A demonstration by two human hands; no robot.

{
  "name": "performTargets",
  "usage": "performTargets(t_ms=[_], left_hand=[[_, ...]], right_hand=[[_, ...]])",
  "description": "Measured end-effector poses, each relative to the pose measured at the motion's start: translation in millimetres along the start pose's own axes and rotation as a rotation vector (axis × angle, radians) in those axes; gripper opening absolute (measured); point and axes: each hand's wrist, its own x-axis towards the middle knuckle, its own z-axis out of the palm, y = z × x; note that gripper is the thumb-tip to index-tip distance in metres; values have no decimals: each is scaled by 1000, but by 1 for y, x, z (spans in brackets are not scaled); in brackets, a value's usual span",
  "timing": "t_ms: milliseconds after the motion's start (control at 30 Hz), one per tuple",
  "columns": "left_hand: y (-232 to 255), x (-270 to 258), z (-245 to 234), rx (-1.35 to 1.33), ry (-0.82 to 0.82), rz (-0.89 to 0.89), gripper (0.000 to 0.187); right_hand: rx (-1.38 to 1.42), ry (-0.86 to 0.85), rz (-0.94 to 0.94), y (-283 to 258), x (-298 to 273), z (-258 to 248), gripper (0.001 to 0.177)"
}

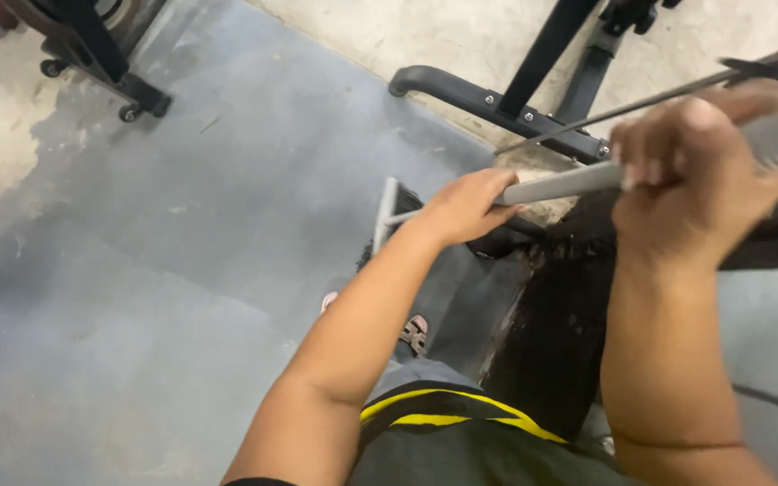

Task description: Mopping the gym floor around weight machines and benches using a dry flat mop.

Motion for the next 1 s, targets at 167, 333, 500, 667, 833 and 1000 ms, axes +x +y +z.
performTargets(t_ms=[167,333,500,667,833,1000], left_hand=[[-16,0,-64,176,-56,23,31],[-66,0,-132,373,-72,25,30],[-132,12,-210,516,-17,-49,32],[-173,25,-282,596,46,-83,34],[-277,17,-272,657,166,-224,29],[-320,0,-223,328,91,-511,32]], right_hand=[[5,-64,-45,16,5,17,25],[18,-124,-105,62,25,59,21],[82,-191,-33,100,47,113,30],[45,-84,19,150,71,174,28],[-157,-227,224,233,65,184,22],[-511,-496,364,341,41,194,27]])
